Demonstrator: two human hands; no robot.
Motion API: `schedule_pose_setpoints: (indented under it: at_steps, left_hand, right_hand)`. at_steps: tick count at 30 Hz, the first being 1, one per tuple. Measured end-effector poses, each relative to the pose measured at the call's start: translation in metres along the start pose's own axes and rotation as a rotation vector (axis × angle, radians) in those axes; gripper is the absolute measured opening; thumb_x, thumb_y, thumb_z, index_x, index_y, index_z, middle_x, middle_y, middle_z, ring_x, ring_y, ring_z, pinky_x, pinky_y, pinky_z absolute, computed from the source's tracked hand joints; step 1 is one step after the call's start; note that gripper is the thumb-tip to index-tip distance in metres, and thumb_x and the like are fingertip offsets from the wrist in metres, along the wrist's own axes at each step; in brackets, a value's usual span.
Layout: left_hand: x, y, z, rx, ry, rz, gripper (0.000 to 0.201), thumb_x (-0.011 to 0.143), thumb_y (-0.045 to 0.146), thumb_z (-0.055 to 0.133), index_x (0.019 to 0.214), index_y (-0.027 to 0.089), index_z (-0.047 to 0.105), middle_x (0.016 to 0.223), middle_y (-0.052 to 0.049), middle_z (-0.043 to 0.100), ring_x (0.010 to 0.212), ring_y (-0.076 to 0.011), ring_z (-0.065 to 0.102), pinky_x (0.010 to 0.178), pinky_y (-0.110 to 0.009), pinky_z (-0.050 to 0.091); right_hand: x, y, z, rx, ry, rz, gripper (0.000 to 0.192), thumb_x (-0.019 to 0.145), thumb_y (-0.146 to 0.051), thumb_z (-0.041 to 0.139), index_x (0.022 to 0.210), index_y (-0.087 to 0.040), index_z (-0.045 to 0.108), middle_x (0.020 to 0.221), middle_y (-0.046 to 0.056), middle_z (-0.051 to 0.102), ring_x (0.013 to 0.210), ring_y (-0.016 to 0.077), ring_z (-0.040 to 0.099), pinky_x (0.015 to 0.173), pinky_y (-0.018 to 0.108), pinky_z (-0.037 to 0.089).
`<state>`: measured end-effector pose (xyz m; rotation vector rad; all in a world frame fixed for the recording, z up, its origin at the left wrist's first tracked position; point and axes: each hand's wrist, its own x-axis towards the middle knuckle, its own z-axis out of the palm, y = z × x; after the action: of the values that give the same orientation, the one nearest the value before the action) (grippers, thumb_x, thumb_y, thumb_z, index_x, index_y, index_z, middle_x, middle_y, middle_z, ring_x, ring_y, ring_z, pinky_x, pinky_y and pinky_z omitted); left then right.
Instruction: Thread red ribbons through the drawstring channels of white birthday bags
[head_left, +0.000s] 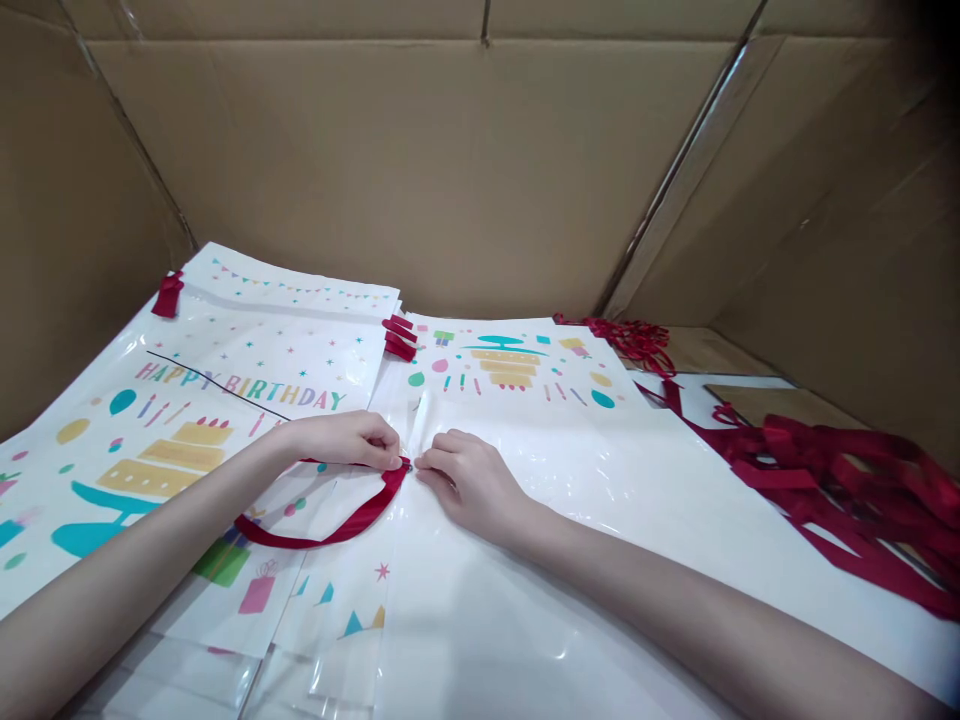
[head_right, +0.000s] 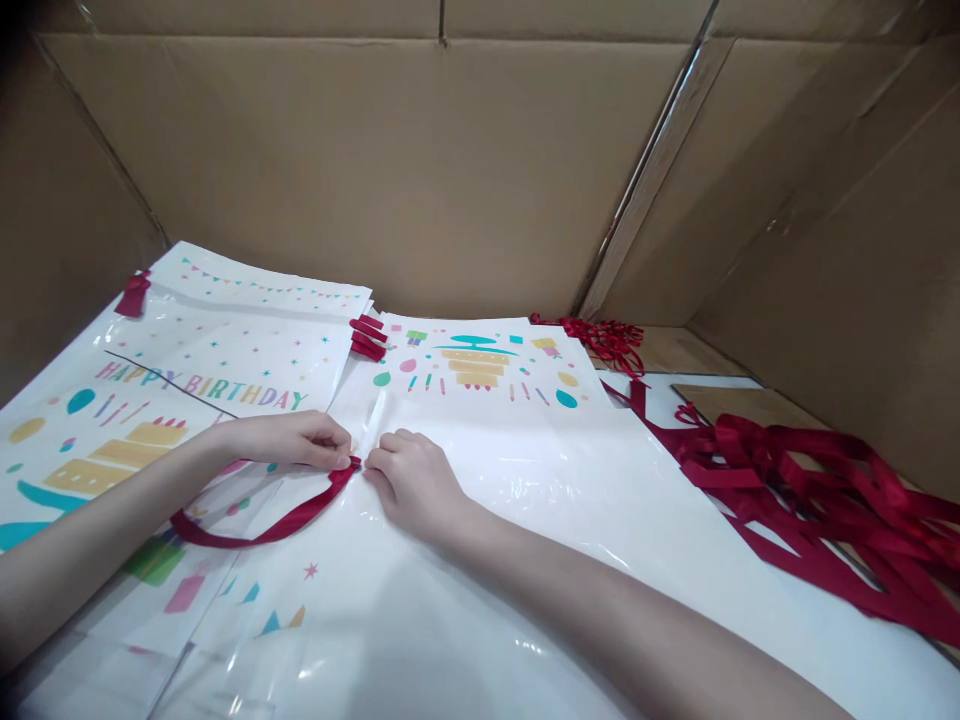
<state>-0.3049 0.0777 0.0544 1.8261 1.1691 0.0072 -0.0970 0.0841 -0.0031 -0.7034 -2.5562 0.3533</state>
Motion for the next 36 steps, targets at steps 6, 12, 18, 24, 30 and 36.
schedule_pose_setpoints:
  at_steps: [6,12,18,24,30,36]
  left_hand:
    - [0.001,0.001,0.0,0.022,0.007,-0.007,0.025,0.081,0.035,0.049,0.066,0.015,0.048,0.06,0.003,0.037,0.056,-0.01,0.031,0.05,-0.021,0.025]
    - [0.001,-0.001,0.0,0.001,0.016,-0.004,0.027,0.081,0.037,0.05,0.066,0.015,0.048,0.059,0.003,0.036,0.055,-0.0098,0.03,0.048,-0.022,0.024]
    - [0.0,0.001,0.002,-0.003,0.03,0.009,0.025,0.081,0.035,0.049,0.066,0.015,0.05,0.06,0.003,0.038,0.056,-0.0096,0.031,0.05,-0.021,0.025]
    - [-0.004,0.01,0.002,0.024,0.048,0.006,0.024,0.08,0.032,0.048,0.065,0.014,0.05,0.058,0.003,0.038,0.055,-0.009,0.032,0.048,-0.02,0.025]
    - [-0.005,0.012,0.001,0.056,0.034,0.036,0.022,0.081,0.031,0.049,0.069,0.014,0.055,0.062,0.002,0.042,0.059,-0.0096,0.037,0.05,-0.019,0.029]
    - [-0.004,0.011,0.001,0.06,0.036,0.056,0.02,0.082,0.029,0.047,0.07,0.014,0.056,0.065,0.002,0.045,0.06,-0.01,0.04,0.052,-0.019,0.031]
  right_hand:
    - [0.0,0.0,0.003,-0.025,0.038,-0.024,0.019,0.087,-0.015,0.051,0.071,-0.015,0.059,0.071,0.004,0.058,0.068,0.0138,0.049,0.062,0.025,0.034]
    - [-0.001,0.001,0.005,-0.018,0.077,-0.037,0.017,0.086,-0.013,0.05,0.07,-0.016,0.057,0.072,0.004,0.058,0.07,0.0139,0.051,0.063,0.025,0.035]
    - [-0.001,0.002,0.001,0.119,0.102,-0.027,0.016,0.08,-0.008,0.053,0.067,-0.017,0.057,0.068,0.002,0.058,0.067,0.0121,0.05,0.061,0.022,0.037]
    - [-0.003,0.003,-0.003,0.231,0.121,0.0,0.014,0.079,-0.009,0.057,0.067,-0.017,0.059,0.068,0.001,0.058,0.067,0.012,0.052,0.062,0.022,0.039]
    - [-0.003,0.006,-0.002,0.338,0.161,0.009,0.014,0.077,-0.01,0.059,0.066,-0.018,0.06,0.068,0.001,0.059,0.067,0.0127,0.054,0.061,0.023,0.04]
    - [-0.002,0.008,-0.003,0.41,0.177,0.022,0.015,0.074,-0.007,0.06,0.064,-0.017,0.06,0.066,0.001,0.06,0.065,0.0119,0.053,0.06,0.023,0.04]
